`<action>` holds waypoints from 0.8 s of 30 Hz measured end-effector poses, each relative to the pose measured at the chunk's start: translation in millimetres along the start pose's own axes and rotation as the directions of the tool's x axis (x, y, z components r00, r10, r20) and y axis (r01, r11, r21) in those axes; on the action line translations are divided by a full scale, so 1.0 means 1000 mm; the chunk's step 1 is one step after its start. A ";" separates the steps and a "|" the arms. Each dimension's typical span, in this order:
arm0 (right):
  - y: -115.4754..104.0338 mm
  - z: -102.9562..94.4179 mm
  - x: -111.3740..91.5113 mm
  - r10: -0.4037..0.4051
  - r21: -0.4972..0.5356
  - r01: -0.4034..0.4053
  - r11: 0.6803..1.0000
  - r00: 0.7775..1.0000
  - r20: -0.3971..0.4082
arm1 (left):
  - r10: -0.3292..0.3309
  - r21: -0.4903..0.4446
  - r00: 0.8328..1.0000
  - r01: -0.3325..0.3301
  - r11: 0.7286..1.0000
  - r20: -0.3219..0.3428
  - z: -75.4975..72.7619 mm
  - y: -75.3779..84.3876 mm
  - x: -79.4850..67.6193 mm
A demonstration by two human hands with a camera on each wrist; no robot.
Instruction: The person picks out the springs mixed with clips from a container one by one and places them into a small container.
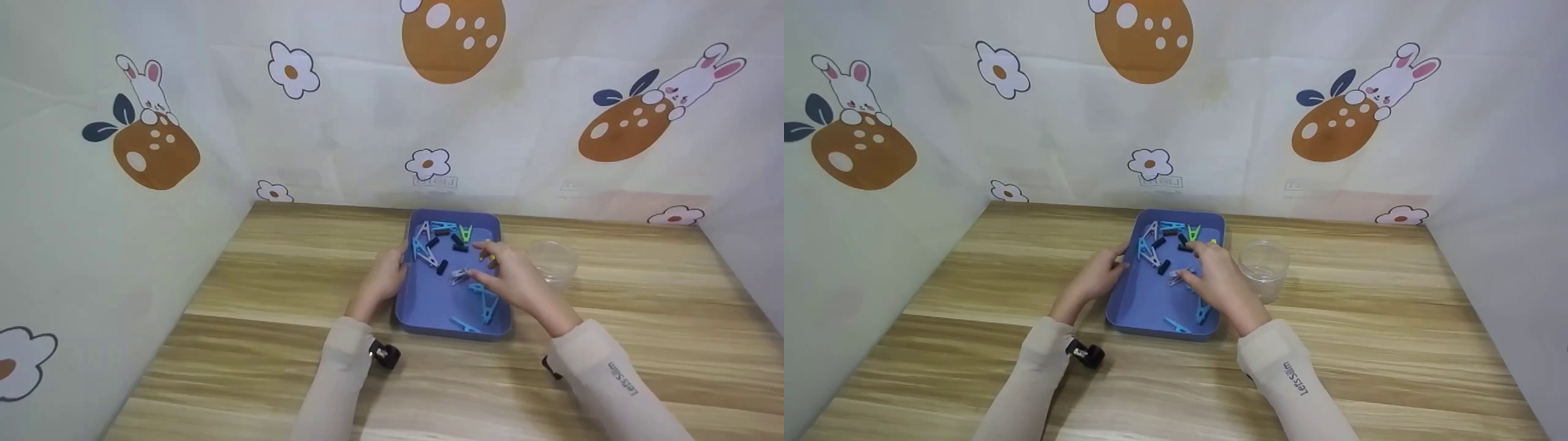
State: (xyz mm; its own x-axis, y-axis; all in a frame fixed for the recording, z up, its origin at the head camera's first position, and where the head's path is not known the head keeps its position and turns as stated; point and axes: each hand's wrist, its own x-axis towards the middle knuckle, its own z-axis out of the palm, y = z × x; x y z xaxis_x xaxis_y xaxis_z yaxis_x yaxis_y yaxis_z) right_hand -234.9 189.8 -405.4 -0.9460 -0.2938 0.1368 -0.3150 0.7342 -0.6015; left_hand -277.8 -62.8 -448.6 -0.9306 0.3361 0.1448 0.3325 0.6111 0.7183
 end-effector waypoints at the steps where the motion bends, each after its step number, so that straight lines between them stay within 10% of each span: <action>1: 0.000 0.001 0.002 -0.002 -0.008 0.002 1.000 1.000 -0.004 | 0.003 -0.001 1.000 -0.003 1.000 -0.001 0.000 0.000 0.000; 24: -0.003 0.008 0.033 0.081 -0.075 -0.074 0.994 0.992 0.094 | 0.000 -0.026 1.000 0.000 1.000 -0.009 0.000 -0.001 0.001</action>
State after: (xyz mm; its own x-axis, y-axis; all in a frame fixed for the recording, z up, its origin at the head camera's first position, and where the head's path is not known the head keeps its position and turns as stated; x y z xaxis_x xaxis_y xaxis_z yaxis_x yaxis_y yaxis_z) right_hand -264.3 173.0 -405.3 -0.9570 -0.2897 0.0132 -0.2490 0.7977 -0.5493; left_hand -279.1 -63.3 -449.5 -0.9319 0.3299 0.1510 0.3289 0.5924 0.7354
